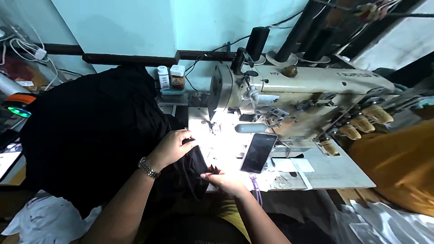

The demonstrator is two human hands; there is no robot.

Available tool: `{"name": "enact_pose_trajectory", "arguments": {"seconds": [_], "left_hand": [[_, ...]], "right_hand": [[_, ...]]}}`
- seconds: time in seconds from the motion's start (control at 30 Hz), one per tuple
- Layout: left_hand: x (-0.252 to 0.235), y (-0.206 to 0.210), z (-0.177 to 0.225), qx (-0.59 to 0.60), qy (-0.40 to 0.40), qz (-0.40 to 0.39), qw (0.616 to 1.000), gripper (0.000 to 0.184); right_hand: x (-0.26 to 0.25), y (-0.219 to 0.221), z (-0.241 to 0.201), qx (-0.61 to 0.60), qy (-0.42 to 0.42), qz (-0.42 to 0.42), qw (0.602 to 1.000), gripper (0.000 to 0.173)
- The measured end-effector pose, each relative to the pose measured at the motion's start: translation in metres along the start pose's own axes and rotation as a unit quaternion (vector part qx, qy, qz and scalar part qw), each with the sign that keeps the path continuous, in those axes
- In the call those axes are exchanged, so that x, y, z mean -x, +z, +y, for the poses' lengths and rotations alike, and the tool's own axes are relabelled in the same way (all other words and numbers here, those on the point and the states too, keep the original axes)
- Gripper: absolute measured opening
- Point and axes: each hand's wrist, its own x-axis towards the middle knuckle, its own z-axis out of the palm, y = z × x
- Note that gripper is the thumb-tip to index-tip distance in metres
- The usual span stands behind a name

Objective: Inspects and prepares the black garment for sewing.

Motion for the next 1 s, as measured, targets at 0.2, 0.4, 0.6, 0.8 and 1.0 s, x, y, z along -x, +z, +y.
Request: {"name": "enact_pose_trajectory", "arguments": {"seconds": [0.2,0.4,0.6,0.8,1.0], "left_hand": [[0.0,0.002,0.002,0.039,0.016,-0.048,0.998,0.022],[0.032,-0.003,0.033,-0.246,-0.026,0.012,0.969,0.036],[0.096,-0.006,0.037,-0.221,-0.092,0.052,0.97,0.06],[0.121,-0.017,0.034,-0.032,-0.109,0.131,0.985,0.033],[0.108,-0.025,0.04,0.262,-0.074,0.212,0.939,0.022]], "right_hand": [[0.004,0.004,-0.012,-0.003,-0.029,-0.022,0.999,0.025],[0.003,0.008,-0.017,0.053,-0.093,0.174,0.979,0.01],[-0.009,-0.006,-0.005,0.207,-0.26,0.398,0.855,0.017],[-0.013,-0.004,0.002,0.241,-0.31,0.423,0.817,0.019],[-0.007,-0.003,0.005,0.234,-0.301,0.364,0.849,0.025]]}}
